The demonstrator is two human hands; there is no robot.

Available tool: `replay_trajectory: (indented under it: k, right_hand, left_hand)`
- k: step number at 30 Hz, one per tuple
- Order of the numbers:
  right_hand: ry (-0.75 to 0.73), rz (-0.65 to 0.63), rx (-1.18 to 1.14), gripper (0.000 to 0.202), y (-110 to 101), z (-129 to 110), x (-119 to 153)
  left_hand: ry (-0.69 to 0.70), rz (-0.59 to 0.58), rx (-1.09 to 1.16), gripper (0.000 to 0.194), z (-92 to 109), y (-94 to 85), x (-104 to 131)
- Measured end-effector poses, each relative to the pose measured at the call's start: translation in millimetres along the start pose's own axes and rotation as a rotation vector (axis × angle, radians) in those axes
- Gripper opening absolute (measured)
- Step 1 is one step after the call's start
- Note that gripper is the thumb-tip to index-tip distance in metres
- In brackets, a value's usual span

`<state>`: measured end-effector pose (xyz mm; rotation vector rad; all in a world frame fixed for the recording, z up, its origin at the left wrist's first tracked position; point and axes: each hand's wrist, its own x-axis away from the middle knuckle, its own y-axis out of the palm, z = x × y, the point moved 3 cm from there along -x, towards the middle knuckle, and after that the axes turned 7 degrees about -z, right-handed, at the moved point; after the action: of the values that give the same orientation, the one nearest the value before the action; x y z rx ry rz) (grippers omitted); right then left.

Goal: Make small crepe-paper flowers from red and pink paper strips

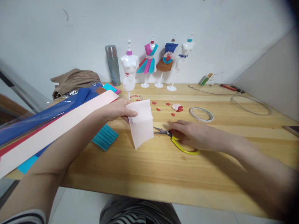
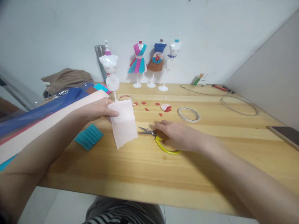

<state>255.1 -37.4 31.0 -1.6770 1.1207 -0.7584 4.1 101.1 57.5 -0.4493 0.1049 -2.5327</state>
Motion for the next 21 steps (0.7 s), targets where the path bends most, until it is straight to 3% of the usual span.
replay_trajectory:
  k: [3, 10, 14, 17, 21]
  right_hand:
    - [0.010, -0.099, 0.151, 0.047, 15.2, 3.2, 11.8]
    - [0.077, -0.079, 0.119, 0.047, 21.4, 12.7, 9.4]
    - [0.120, -0.121, -0.011, 0.036, 16.5, 23.0, 12.9]
    - [0.112, -0.067, -0.179, 0.021, 8.3, 31.3, 17.4]
    - [0.052, -0.082, -0.298, 0.037, 2.6, 30.3, 18.8]
  left_hand:
    - [-0.002, 0.003, -0.047, 0.031, 1.3, -2.4, 2.0]
    - [0.006, 0.029, -0.126, 0.025, 11.4, -3.5, 9.2]
    - [0.078, 0.045, -0.165, 0.022, 17.1, -7.4, 15.1]
    - [0.100, 0.055, -0.207, 0.023, 20.3, -11.0, 20.2]
    - [0.100, 0.102, -0.273, 0.024, 29.4, -11.1, 29.4]
